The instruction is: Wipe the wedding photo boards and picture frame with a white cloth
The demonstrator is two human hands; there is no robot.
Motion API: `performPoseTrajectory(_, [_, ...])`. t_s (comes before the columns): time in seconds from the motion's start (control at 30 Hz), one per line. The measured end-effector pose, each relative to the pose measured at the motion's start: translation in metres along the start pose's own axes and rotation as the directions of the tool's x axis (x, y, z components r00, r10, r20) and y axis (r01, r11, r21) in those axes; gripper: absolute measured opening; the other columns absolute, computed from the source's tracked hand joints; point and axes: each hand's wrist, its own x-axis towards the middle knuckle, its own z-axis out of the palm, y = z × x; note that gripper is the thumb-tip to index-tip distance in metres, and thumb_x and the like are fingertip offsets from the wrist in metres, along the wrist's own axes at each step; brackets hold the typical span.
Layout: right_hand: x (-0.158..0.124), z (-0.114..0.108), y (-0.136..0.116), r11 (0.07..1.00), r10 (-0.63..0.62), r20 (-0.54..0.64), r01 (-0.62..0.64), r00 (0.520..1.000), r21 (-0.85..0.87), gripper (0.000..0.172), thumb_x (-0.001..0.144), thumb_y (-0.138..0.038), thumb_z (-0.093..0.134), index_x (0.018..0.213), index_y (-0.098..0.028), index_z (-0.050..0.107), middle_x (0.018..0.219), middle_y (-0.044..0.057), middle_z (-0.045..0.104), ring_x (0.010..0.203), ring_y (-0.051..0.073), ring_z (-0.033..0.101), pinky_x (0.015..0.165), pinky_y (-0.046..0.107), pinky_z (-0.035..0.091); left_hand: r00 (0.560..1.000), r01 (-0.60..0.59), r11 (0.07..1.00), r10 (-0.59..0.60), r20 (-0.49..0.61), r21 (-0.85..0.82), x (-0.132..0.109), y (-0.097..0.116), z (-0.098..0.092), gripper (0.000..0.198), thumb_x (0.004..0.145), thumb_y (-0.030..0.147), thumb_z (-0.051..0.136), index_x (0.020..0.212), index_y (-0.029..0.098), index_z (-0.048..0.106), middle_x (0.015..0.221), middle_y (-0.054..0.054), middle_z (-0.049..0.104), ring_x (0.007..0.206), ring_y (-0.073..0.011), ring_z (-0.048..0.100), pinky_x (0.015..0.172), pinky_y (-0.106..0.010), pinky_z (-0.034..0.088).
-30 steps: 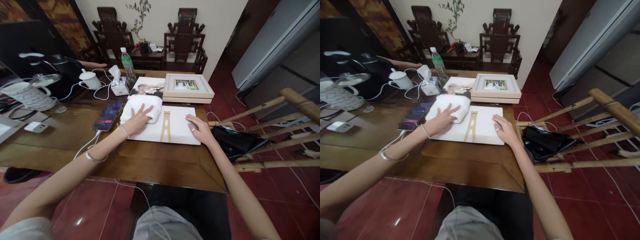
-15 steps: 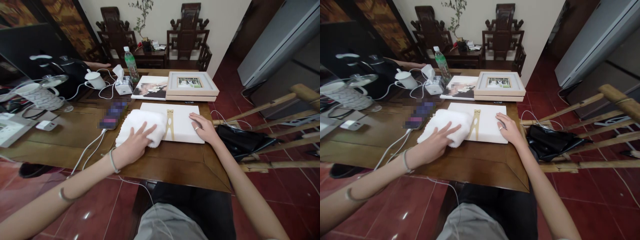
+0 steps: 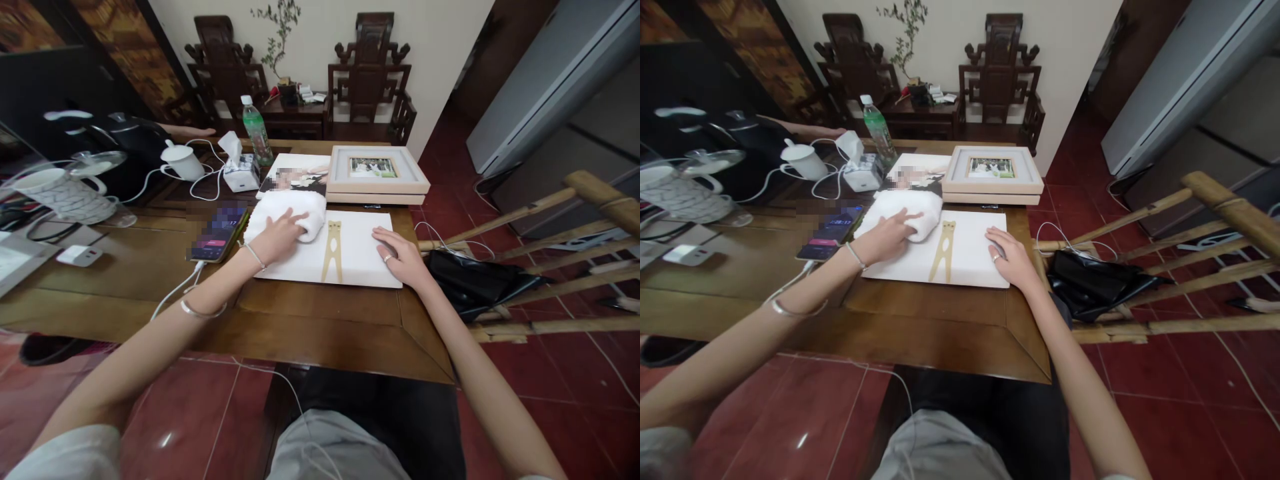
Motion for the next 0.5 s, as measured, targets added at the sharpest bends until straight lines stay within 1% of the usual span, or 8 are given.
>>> performPoseTrajectory(0.1, [0.0,0.0,0.0,1.0,-0.002,0.001,0.002,1.0,-0.004,0.034,0.089,-0.025,0.049,0.116,-0.019,0.067,0.129,0.011,0.064,0.127,0.024,0.054,0.11,0.047,0.039,1.0,-0.009,1.0,0.008,0.012,0.007,-0.028,0.019,-0.002,0.05,0.076,-0.004,0.038,0.111,0.016,0.068,0.156,-0.008,0.031,0.142,-0.0389,0.025,0.096,-0.071,0.042])
performPoseTrajectory(0.23, [0.0,0.0,0.0,1.0,-0.01,0.006,0.01,1.0,-0.017,0.035,0.09,-0.026,0.048,0.117,-0.016,0.067,0.129,0.014,0.063,0.127,0.025,0.054,0.111,0.047,0.039,0.997,-0.052,0.999,0.053,0.061,-0.011,-0.082,0.047,-0.003,0.049,0.073,-0.007,0.04,0.101,0.015,0.072,0.158,-0.006,0.026,0.144,-0.0409,0.02,0.101,-0.07,0.039])
performPoseTrajectory(0.33, [0.0,0.0,0.001,1.0,-0.014,0.007,0.014,1.0,-0.021,0.035,0.09,-0.026,0.048,0.117,-0.016,0.067,0.129,0.014,0.063,0.127,0.024,0.054,0.11,0.047,0.039,0.989,-0.087,0.996,0.088,0.116,-0.016,-0.114,0.059,-0.003,0.045,0.07,-0.008,0.043,0.094,0.015,0.073,0.159,-0.005,0.024,0.144,-0.0415,0.019,0.103,-0.069,0.038])
performPoseTrajectory(0.4, [0.0,0.0,0.001,1.0,-0.012,0.006,0.012,1.0,-0.021,0.035,0.089,-0.026,0.048,0.117,-0.016,0.067,0.129,0.014,0.063,0.127,0.025,0.054,0.11,0.048,0.039,0.985,-0.1,0.995,0.101,0.14,-0.017,-0.124,0.061,-0.003,0.043,0.069,-0.008,0.045,0.091,0.015,0.074,0.159,-0.005,0.024,0.144,-0.0413,0.02,0.104,-0.068,0.038])
performPoseTrajectory(0.43, [0.0,0.0,0.001,1.0,-0.009,0.005,0.009,1.0,-0.02,0.035,0.089,-0.026,0.048,0.118,-0.016,0.067,0.129,0.014,0.063,0.127,0.025,0.054,0.11,0.048,0.039,0.984,-0.103,0.995,0.105,0.143,-0.02,-0.124,0.06,-0.003,0.042,0.069,-0.008,0.046,0.091,0.016,0.074,0.159,-0.004,0.024,0.144,-0.041,0.02,0.104,-0.067,0.038])
performPoseTrajectory(0.5, [0.0,0.0,0.0,1.0,-0.005,0.004,0.005,1.0,-0.014,0.035,0.089,-0.025,0.049,0.117,-0.017,0.067,0.129,0.013,0.063,0.127,0.025,0.054,0.11,0.049,0.039,0.985,-0.102,0.994,0.105,0.135,-0.027,-0.117,0.055,-0.004,0.043,0.071,-0.007,0.046,0.093,0.017,0.073,0.159,-0.004,0.024,0.144,-0.0403,0.02,0.104,-0.067,0.039])
